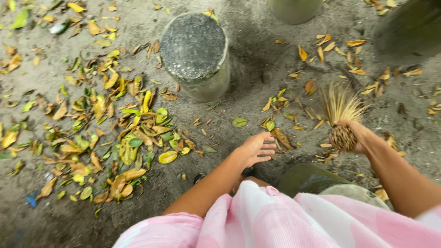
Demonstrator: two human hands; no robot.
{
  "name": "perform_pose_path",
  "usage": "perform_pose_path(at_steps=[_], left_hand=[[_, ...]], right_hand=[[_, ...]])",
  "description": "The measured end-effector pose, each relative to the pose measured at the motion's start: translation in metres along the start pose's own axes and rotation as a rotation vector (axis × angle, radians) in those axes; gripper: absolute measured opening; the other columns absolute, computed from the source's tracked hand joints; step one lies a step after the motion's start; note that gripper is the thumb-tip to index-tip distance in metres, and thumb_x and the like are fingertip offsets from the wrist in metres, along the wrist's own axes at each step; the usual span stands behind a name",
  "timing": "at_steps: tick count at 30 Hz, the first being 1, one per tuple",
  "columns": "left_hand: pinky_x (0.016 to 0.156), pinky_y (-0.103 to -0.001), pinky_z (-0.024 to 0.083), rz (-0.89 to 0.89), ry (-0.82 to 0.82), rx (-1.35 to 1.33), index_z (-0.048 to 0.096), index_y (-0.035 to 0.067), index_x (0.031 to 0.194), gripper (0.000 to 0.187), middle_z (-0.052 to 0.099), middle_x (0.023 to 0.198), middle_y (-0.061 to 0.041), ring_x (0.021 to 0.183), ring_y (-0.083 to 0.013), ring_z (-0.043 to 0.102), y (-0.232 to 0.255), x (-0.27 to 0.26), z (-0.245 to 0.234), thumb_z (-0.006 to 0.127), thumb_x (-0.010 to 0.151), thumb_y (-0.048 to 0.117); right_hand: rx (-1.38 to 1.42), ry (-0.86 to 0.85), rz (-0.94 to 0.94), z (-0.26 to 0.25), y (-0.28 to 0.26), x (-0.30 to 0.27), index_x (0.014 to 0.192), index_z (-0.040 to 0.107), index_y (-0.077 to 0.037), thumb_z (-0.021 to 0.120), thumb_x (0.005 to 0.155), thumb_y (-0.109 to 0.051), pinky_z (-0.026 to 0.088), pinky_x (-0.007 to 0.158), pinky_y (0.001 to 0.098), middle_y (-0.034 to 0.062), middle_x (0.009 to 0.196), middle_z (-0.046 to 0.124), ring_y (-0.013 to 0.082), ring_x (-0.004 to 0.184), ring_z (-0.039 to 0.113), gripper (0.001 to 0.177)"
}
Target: The person sweeps dry leaves and dirt from a sandy ground area around concrete pillars and a wooden structure using a hand broom.
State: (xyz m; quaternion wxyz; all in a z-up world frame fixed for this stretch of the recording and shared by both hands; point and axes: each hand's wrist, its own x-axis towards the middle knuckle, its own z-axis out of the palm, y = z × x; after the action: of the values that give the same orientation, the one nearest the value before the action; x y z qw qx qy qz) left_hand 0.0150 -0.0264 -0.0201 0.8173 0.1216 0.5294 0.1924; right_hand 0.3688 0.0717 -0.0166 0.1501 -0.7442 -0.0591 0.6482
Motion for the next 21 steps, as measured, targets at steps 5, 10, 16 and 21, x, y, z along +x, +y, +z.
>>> perform_pose_path(at_steps=[5,10,16,21], left_hand=[[0.104,-0.052,0.052,-0.063,0.119,-0.123,0.036,0.01,0.152,0.067,0.051,0.149,-0.018,0.124,-0.036,0.058,-0.005,-0.027,-0.01,0.045,0.103,0.055],[0.102,-0.05,0.053,-0.102,0.048,-0.145,0.039,0.009,0.15,0.065,0.063,0.135,-0.021,0.122,-0.0356,0.063,-0.017,-0.02,-0.001,0.051,0.101,0.051],[0.098,-0.05,0.056,0.034,-0.128,-0.055,0.055,0.007,0.137,0.048,0.069,0.125,-0.011,0.115,-0.0289,0.066,-0.016,0.0,0.006,0.06,0.098,0.034],[0.097,-0.048,0.062,0.226,-0.097,-0.108,0.057,0.005,0.132,0.039,0.067,0.127,-0.015,0.114,-0.0296,0.069,-0.011,0.002,0.001,0.067,0.094,0.013]], right_hand=[[-0.121,-0.286,0.089,0.125,0.027,-0.006,0.099,0.065,-0.011,0.063,0.088,-0.034,0.063,0.065,0.0435,0.0119,0.081,0.069,0.0261,0.069,0.069,0.025],[-0.217,-0.435,0.01,0.128,0.076,-0.129,0.096,0.066,-0.002,0.078,0.079,-0.039,0.059,0.056,0.0353,0.0133,0.076,0.071,0.0248,0.063,0.068,0.043],[-0.097,-0.164,-0.098,0.064,0.073,-0.189,0.112,0.063,-0.001,0.077,0.076,-0.033,0.06,0.057,0.0362,0.0175,0.082,0.07,0.025,0.065,0.069,0.05],[0.021,-0.004,-0.174,0.065,0.021,-0.1,0.121,0.049,-0.005,0.066,0.089,-0.024,0.063,0.066,0.0424,0.0172,0.091,0.068,0.0276,0.074,0.07,0.04]])
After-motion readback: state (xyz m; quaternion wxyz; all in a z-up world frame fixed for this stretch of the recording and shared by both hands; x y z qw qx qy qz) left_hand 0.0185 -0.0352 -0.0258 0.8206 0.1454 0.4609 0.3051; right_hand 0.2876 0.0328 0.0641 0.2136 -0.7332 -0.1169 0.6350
